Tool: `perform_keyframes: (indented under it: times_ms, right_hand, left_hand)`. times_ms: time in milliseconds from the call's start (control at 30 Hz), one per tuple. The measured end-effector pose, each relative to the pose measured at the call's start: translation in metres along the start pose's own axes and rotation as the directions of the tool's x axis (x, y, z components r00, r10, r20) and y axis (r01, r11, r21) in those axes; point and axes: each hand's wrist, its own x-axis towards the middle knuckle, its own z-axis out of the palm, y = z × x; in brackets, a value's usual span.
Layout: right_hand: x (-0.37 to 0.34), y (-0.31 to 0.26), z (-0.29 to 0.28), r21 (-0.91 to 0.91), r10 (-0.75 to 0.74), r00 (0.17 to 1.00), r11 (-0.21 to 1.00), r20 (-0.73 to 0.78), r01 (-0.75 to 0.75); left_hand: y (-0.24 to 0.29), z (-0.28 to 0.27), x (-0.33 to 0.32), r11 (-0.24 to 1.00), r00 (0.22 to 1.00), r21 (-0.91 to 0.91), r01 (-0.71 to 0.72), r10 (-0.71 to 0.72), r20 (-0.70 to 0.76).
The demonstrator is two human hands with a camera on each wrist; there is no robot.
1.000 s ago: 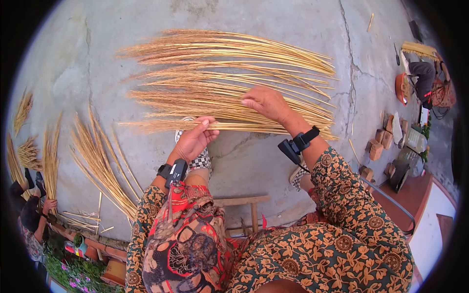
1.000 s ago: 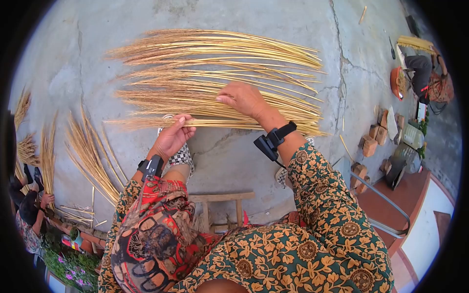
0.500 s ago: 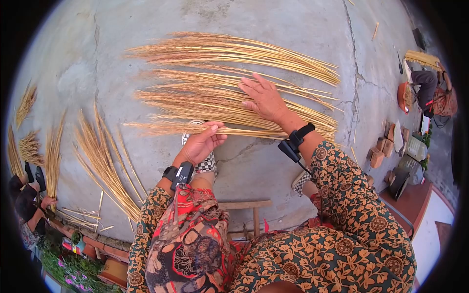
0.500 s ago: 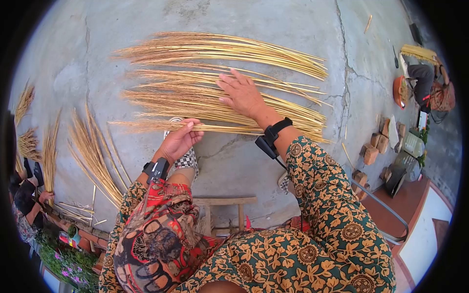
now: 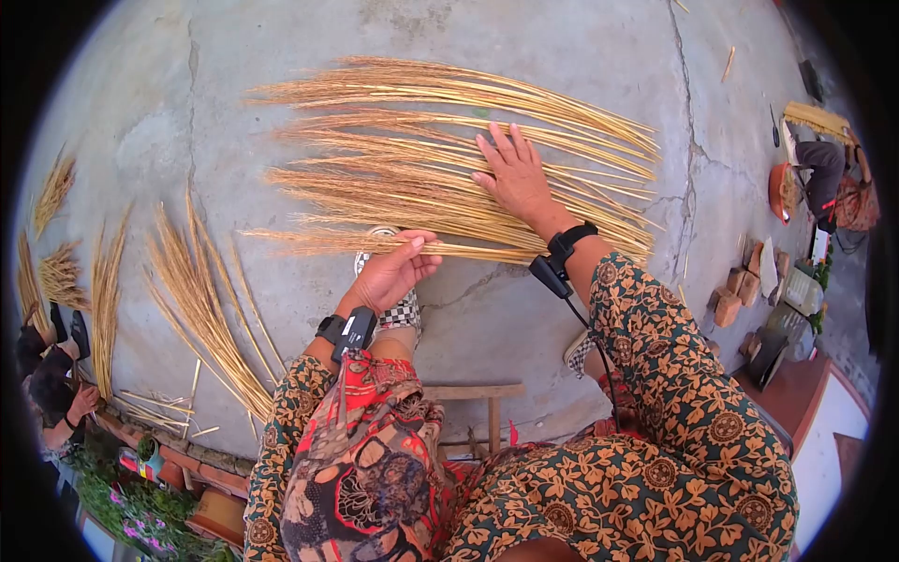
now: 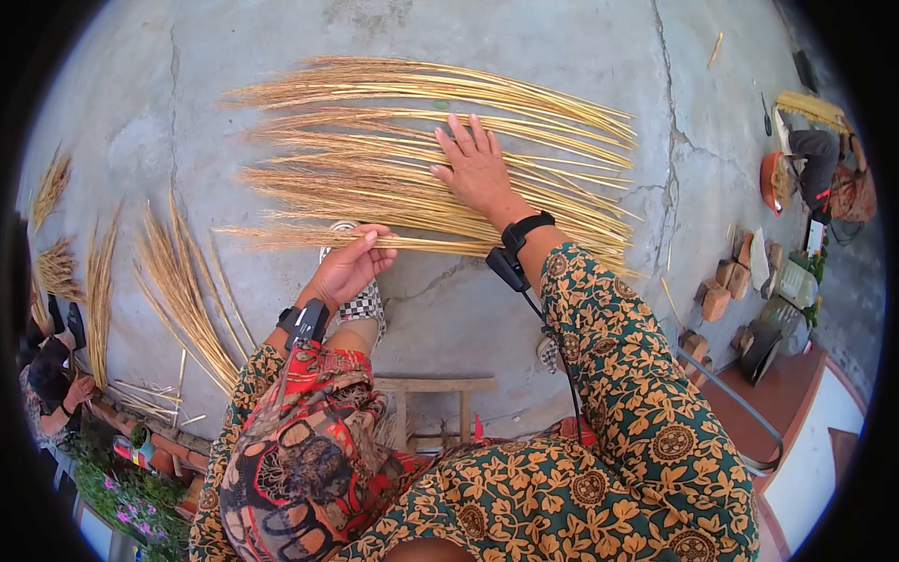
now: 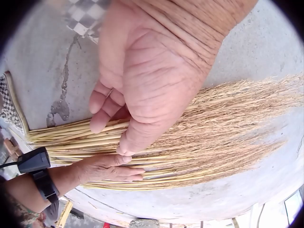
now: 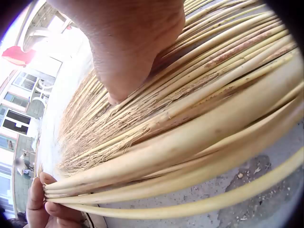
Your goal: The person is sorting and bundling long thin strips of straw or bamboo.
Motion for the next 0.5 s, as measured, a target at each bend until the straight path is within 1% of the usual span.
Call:
perform_keyframes:
  times_ms: [100, 200, 300, 400, 500]
  right_hand:
    - [-0.009, -0.002, 0.007, 0.042, 0.003, 0.999, 0.999, -0.034, -0.002]
    - [-0.01, -0.005, -0.002, 0.067, 0.017, 1.0, 0.998, -0.021, -0.016]
    - [-0.001, -0.001, -0.014, 0.109, 0.012, 0.995, 0.994, -0.104, -0.001]
    - [0.018, 0.011, -0.02, 0.114, 0.091, 0.974, 0.991, -0.206, -0.068]
    - [0.034, 0.026, -0.01, 0.264, 0.296, 0.927, 0.936, -0.232, -0.233]
  left_hand:
    - [0.0, -0.001, 0.001, 1.0, 1.0, 0.0, -0.004, 0.004, 0.001]
    - [0.0, -0.001, 0.0, 1.0, 1.0, 0.001, -0.001, 0.001, -0.008]
    - [0.0, -0.002, 0.0, 1.0, 1.0, -0.002, 0.003, -0.003, -0.001]
    - [0.0, -0.002, 0.0, 1.0, 1.0, -0.009, 0.006, -0.006, 0.007]
    - [0.001, -0.001, -0.001, 1.0, 1.0, -0.006, 0.006, -0.006, -0.001]
